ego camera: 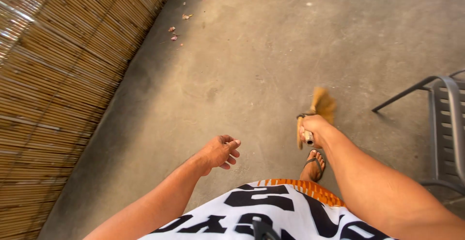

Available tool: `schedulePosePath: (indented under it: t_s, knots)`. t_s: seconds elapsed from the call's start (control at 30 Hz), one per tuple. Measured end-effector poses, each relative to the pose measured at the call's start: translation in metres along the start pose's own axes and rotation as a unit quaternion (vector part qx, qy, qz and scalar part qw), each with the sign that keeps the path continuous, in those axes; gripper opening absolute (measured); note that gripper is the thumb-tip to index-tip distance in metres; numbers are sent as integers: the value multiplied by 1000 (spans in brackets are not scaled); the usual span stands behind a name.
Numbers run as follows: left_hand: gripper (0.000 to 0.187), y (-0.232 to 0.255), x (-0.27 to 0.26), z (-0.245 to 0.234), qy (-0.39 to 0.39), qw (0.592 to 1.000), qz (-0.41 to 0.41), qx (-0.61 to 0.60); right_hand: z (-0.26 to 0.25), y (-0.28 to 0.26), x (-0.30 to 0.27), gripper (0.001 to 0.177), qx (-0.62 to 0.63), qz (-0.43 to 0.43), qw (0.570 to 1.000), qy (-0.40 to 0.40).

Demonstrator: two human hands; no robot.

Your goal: The person sweeps a concrete patio with a small broom, moving around furniture and gathering debris into a pile. They sweep the pile into a woven basket and continue cleaning the remaining area.

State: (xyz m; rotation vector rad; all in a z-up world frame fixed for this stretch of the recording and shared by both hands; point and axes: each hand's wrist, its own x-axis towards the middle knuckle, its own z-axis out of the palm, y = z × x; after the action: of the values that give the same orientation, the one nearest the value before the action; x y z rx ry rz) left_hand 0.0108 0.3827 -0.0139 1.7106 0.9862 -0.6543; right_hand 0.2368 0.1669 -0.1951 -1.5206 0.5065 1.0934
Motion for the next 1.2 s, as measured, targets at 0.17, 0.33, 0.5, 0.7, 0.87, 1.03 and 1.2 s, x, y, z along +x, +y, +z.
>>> schedulePosePath:
  t_s: [0.17, 0.33, 0.5, 0.7, 0.87, 1.03, 1.2]
  knots:
    - [48, 40, 9, 12, 14, 1000, -21, -7, -22, -75, -23, 19, 23, 28, 998, -57]
    - [48, 55, 24, 25, 42, 995, -13, -91, -89, -91, -73, 23, -180, 18, 983, -30]
    - [50, 54, 11, 36, 85, 984, -63, -142, -94, -55, -51, 14, -117, 20, 992, 46]
    - [49, 39, -5, 34, 118, 971, -92, -185, 10, -71, 15, 16, 1, 126, 986, -105]
    - [49, 30, -8, 8, 129, 972, -83, -181, 105, -112, 26, 18, -3, 156, 970, -184]
    - [49, 21, -1, -25, 130, 970, -74, -193, 97, -131, 14, 19, 6, 88, 983, -159]
    - [47, -11, 27, -48, 111, 964, -85, -227, 89, -112, -107, 18, -78, 97, 990, -70]
